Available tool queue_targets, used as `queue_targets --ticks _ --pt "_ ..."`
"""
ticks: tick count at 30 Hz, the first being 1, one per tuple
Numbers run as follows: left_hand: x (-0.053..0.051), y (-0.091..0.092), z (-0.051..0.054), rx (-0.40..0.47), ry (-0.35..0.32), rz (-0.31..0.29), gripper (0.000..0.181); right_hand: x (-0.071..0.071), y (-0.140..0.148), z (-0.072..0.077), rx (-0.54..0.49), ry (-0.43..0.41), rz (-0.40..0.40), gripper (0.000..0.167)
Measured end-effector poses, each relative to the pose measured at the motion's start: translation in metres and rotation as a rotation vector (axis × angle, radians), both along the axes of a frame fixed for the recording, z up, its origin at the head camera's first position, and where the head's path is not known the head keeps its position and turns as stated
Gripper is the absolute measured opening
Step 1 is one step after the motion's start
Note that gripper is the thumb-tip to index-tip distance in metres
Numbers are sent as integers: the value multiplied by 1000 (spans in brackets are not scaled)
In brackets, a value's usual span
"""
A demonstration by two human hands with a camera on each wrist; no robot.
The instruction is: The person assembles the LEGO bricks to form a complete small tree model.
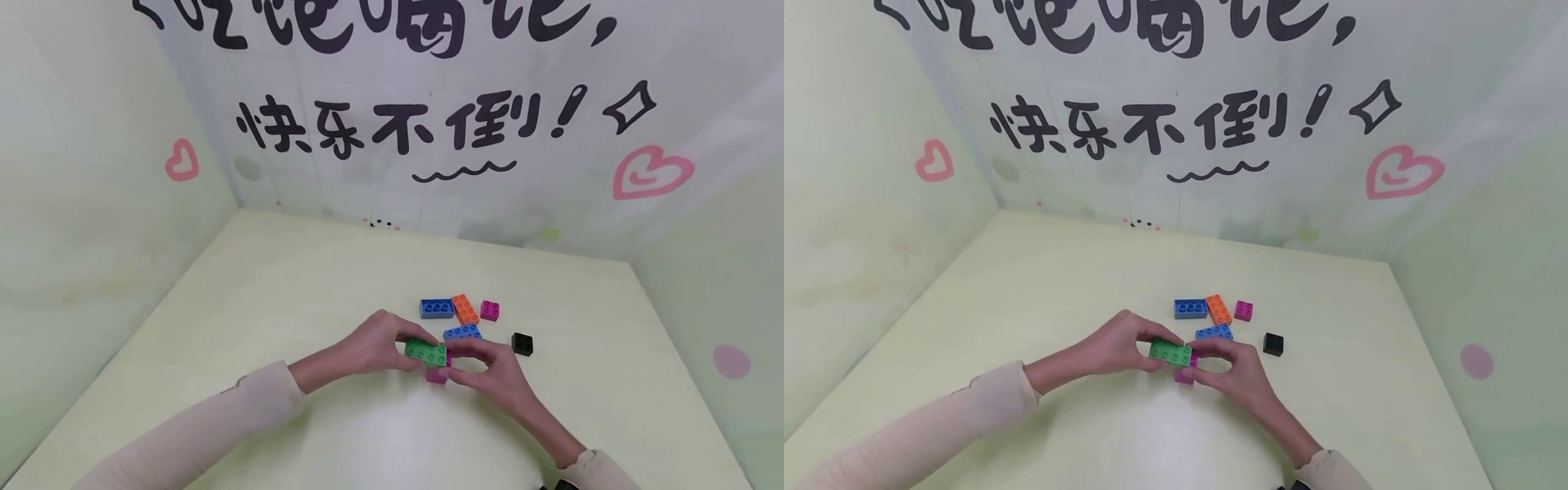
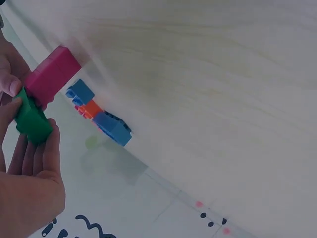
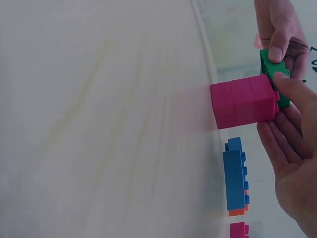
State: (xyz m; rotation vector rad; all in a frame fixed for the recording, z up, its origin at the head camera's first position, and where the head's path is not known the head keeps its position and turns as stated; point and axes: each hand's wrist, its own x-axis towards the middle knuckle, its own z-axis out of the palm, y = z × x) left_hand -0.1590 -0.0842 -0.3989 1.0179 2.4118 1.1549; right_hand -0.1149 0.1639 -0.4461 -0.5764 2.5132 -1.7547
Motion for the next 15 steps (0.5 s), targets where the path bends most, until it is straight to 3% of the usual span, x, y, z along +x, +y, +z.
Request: queue_targets --ticks 6,10,15 --pt "6 2 -20 142 -133 103 36 0 -1 -2 31 -14 13 35" --pt "7 1 -23 183 -170 123 33 0 -1 0 59 -10 15 35" --pt "5 2 -25 210 -204 136 33 -3 -1 1 93 57 34 39"
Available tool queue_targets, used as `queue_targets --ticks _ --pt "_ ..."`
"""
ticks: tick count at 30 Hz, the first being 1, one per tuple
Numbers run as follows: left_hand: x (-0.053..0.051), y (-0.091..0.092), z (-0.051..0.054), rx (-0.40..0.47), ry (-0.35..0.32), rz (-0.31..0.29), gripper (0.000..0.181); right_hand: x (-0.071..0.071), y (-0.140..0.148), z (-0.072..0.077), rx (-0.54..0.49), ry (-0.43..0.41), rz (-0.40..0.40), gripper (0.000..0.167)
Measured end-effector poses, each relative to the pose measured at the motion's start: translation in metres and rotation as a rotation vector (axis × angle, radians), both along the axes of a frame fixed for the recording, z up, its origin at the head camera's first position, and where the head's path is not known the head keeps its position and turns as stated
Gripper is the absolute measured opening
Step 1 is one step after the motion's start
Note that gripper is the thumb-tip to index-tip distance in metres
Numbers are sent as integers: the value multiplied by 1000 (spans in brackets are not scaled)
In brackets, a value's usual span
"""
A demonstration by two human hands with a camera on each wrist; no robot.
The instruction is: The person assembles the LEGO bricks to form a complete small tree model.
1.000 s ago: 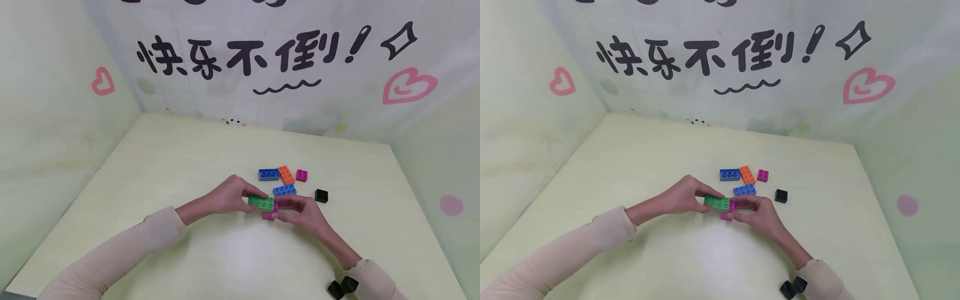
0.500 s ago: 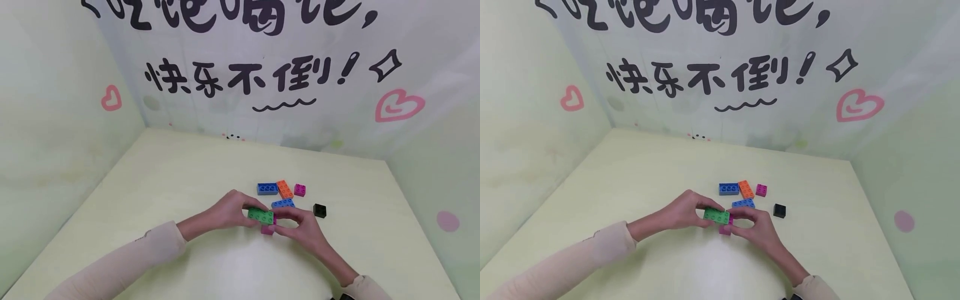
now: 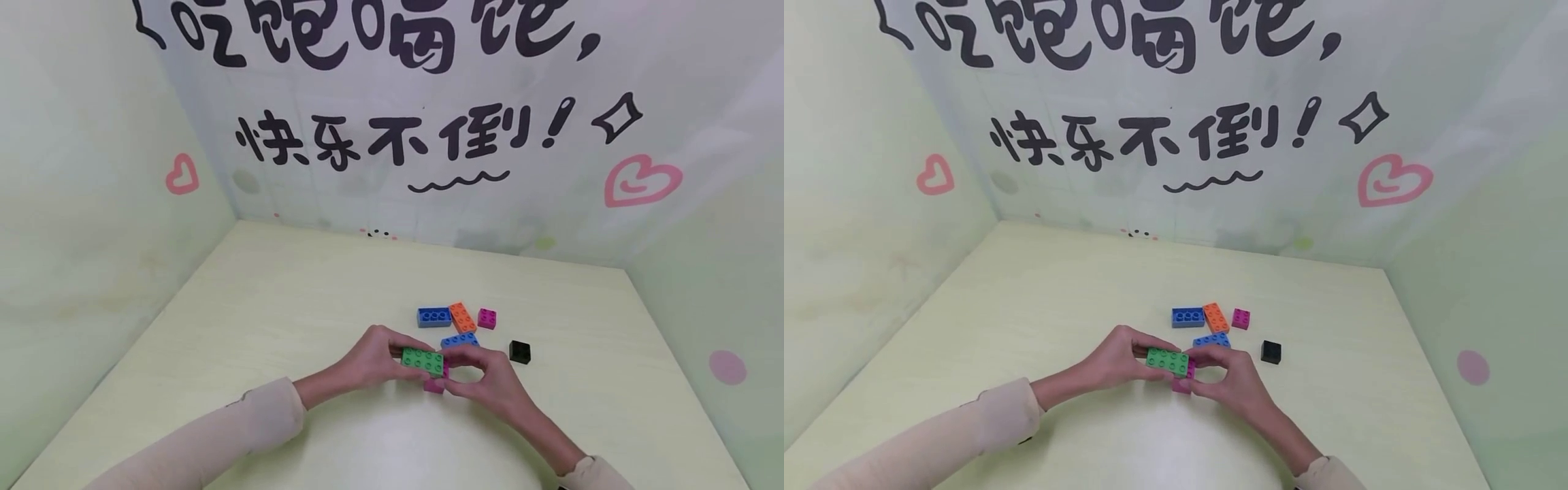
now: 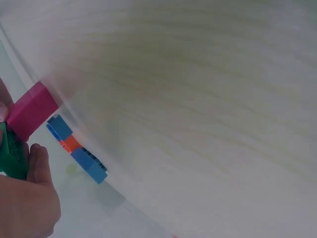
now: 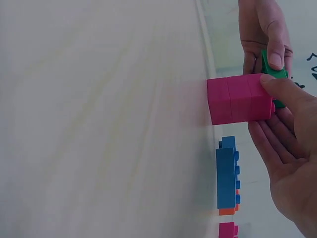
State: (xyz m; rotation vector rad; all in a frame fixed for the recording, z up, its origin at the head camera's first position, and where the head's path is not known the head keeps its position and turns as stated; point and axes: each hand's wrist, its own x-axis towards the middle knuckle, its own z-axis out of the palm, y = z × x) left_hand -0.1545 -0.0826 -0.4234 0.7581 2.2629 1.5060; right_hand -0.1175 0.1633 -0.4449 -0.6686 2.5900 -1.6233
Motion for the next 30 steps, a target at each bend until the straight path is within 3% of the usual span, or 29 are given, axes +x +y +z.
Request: queue_targets --ticks 5,14,20,25,30 --pt "-1 0 -4 16 1 -4 34 -3 1 -2 10 44 45 40" --pt "-2 1 -3 26 -3 -31 34 -3 6 4 29 -9 61 39" --pt "1 4 -12 25 -31 12 34 -1 11 -5 15 -9 82 40" --pt "4 4 -12 -12 -31 24 34 1 10 -9 18 -13 83 41" --pt "-2 4 0 -43 70 -23 37 -8 12 0 34 16 88 40"
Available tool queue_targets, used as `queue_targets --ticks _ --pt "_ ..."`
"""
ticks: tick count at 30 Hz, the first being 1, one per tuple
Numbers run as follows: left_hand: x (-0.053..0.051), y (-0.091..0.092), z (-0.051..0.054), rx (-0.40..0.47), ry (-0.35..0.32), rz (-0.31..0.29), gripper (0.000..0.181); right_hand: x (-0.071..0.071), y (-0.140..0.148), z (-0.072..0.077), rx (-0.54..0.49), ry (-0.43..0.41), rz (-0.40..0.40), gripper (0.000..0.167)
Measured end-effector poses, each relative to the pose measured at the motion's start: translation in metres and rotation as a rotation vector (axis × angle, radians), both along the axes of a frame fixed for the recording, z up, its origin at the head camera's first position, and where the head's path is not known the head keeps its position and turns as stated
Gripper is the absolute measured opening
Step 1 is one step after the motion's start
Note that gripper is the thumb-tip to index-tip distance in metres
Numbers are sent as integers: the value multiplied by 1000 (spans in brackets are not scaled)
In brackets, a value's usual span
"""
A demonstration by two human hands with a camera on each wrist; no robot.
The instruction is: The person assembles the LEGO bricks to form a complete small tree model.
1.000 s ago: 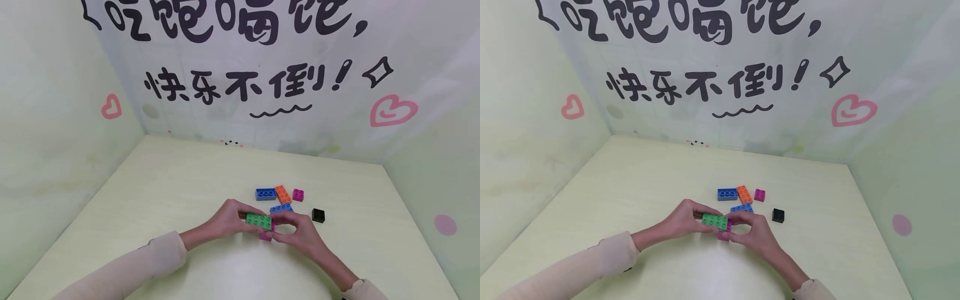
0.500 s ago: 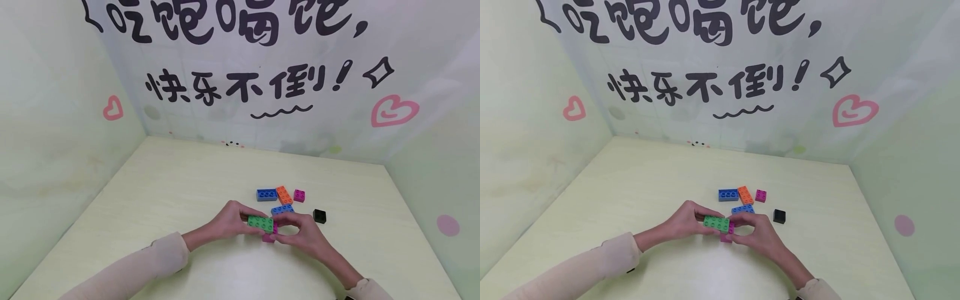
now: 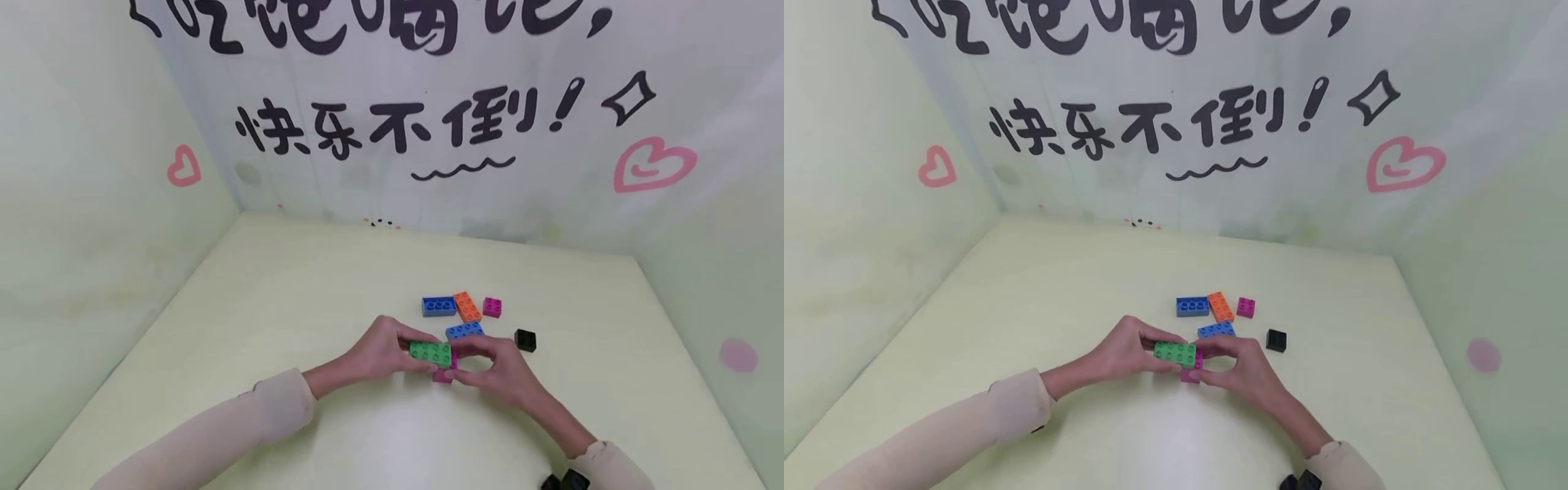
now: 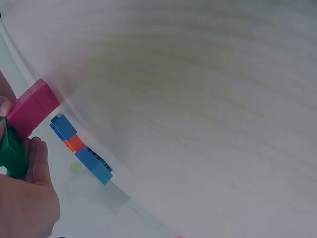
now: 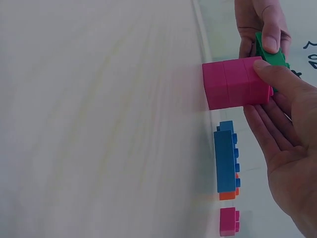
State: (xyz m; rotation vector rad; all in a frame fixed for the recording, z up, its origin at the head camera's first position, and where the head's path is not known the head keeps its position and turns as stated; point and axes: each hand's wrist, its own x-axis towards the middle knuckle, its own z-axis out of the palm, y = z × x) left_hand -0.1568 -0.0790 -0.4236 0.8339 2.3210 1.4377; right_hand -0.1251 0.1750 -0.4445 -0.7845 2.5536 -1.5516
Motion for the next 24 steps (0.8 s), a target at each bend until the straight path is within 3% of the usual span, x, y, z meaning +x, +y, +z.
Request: queue_targets --ticks 3,5,13,18,24 --pt "-9 0 10 -3 86 -1 35 -12 1 10 -7 44 6 40" --pt "-14 -1 14 -5 107 12 34 -19 1 14 -15 62 18 40" --pt "-18 -3 11 -16 60 7 37 -20 3 15 -5 48 37 40" --pt "-15 1 12 -60 109 -4 39 -13 3 12 -16 34 -2 40" --pt "2 4 4 -115 45 7 40 5 -3 -1 -72 -30 -16 39"
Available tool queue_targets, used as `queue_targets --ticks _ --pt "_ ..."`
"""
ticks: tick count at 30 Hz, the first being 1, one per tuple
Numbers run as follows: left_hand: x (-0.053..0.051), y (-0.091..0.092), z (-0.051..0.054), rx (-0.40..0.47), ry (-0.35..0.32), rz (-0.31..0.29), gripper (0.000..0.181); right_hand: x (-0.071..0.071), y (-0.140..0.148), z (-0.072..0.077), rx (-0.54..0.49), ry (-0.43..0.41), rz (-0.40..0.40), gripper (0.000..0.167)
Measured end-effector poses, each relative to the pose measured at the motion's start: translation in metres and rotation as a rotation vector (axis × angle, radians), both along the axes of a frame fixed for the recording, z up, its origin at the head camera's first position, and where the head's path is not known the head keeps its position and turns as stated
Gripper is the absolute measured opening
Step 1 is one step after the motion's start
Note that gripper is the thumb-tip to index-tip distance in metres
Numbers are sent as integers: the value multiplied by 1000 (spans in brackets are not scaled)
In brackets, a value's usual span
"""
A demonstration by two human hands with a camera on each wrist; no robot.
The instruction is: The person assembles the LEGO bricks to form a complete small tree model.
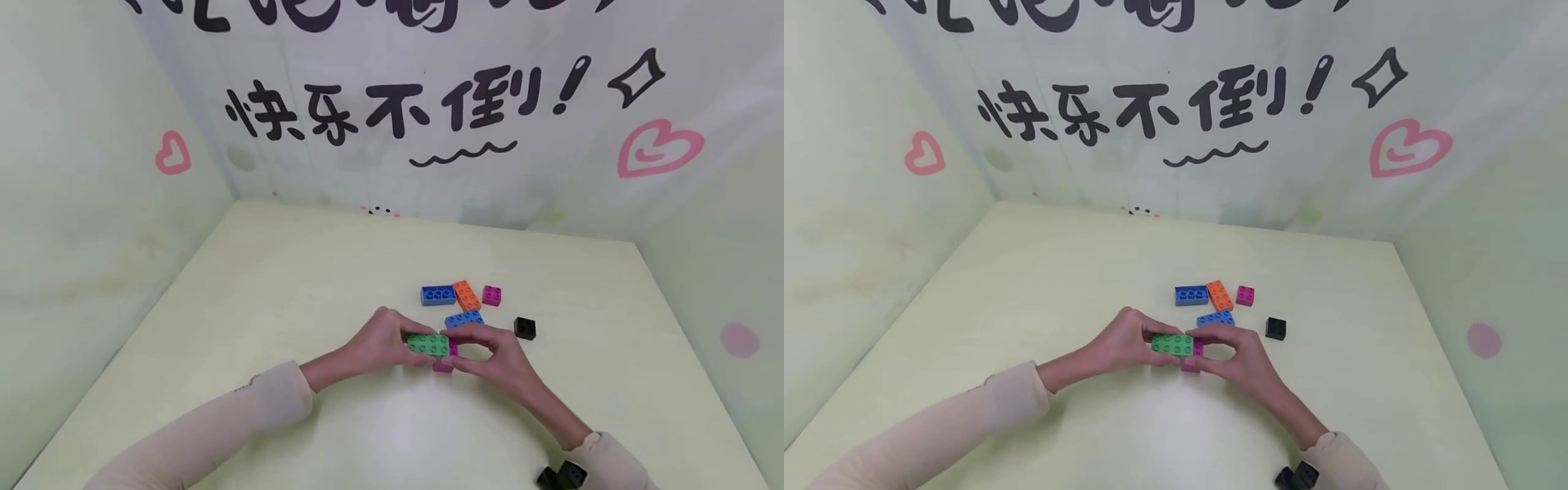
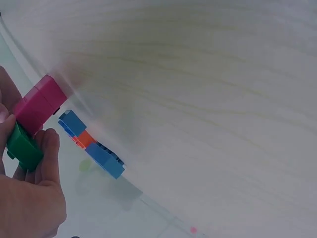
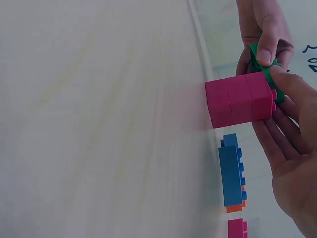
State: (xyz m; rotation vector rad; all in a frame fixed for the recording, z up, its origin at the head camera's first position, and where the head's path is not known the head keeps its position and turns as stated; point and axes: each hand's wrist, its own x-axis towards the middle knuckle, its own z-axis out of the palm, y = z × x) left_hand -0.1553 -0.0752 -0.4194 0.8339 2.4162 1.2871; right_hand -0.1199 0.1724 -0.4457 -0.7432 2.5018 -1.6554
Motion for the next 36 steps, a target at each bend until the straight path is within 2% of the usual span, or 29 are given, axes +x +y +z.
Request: queue_targets --ticks 3,8,11,15,17,20,22,24,28,30,36 --pt "4 1 -4 2 6 11 38 3 -1 -2 -24 -2 -39 35" --pt "7 3 -7 60 -12 45 40 4 -1 -1 12 29 -72 36" --pt "8 4 -6 89 -40 67 38 4 -3 0 33 55 -65 37" --pt "8 6 -1 87 -46 64 36 4 -3 0 49 75 -76 37" --pt "8 8 1 78 -36 57 36 3 -1 0 58 67 -65 36" --pt "8 10 1 67 -26 56 36 -1 6 4 75 36 15 39" --pt "8 12 0 63 -24 63 35 -6 15 7 90 29 92 44" --pt "8 13 -1 61 -23 66 34 -13 26 10 109 31 122 47" --pt "9 12 -2 43 -37 73 33 -29 42 8 184 78 73 49" --pt "9 11 -1 40 -49 74 33 -38 44 5 253 118 42 51" --pt "8 12 1 42 -48 77 33 -58 43 -2 397 278 56 51"
